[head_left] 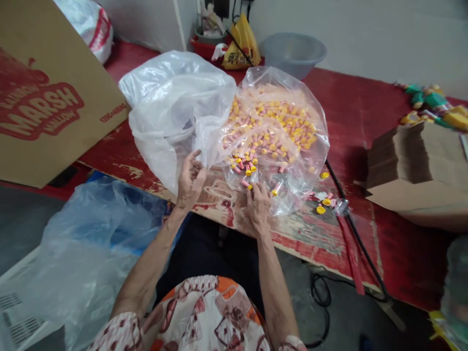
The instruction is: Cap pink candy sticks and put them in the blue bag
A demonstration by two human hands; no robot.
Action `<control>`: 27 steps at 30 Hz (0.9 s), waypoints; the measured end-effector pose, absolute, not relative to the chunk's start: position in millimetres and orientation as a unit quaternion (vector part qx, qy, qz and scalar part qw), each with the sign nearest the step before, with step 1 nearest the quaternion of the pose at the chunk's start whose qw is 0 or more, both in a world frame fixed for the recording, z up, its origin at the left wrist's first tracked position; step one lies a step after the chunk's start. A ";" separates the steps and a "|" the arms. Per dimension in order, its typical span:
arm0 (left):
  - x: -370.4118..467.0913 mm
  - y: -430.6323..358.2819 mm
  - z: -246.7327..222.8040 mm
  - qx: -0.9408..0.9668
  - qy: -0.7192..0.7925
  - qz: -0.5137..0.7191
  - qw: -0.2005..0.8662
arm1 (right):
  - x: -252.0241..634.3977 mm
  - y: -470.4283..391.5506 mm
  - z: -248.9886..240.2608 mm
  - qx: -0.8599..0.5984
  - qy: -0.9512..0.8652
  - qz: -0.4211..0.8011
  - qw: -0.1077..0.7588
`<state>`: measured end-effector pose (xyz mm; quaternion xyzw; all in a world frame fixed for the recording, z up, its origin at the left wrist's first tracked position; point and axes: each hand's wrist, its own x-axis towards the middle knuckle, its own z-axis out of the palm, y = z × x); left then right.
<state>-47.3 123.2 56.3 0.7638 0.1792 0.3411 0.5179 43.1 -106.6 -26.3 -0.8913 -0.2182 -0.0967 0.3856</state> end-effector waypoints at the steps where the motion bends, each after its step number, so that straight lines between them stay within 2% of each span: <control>1: -43.7 113.6 58.9 0.769 0.163 0.321 0.528 | 43.2 -106.8 -26.4 -0.892 -0.223 -0.088 0.383; 4: -30.8 91.7 53.7 0.778 0.133 0.268 0.552 | 43.6 -109.5 -25.2 -0.879 -0.207 -0.099 0.417; 7: -19.1 83.7 34.6 0.806 0.116 0.235 0.530 | 42.7 -111.4 -22.9 -0.869 -0.195 -0.109 0.441; 12: -7.3 88.2 10.9 0.928 0.055 0.099 0.354 | 40.3 -106.5 -22.2 -0.903 -0.222 -0.091 0.356; 15: -3.1 92.2 16.3 0.962 0.020 0.009 0.273 | 40.4 -106.1 -24.6 -0.894 -0.218 -0.138 0.367; 18: -1.5 95.2 28.5 0.965 0.017 -0.032 0.258 | 40.8 -107.3 -27.0 -0.881 -0.207 -0.179 0.385; 22: -3.5 99.2 35.4 0.953 0.020 -0.042 0.298 | 40.6 -106.0 -26.0 -0.898 -0.217 -0.128 0.361; 24: -4.0 100.5 33.2 0.924 0.065 -0.003 0.377 | 40.2 -106.0 -23.1 -0.891 -0.216 -0.112 0.384; 27: -1.7 98.5 28.5 0.814 0.152 0.112 0.550 | 39.4 -108.5 -16.2 -0.856 -0.217 -0.086 0.462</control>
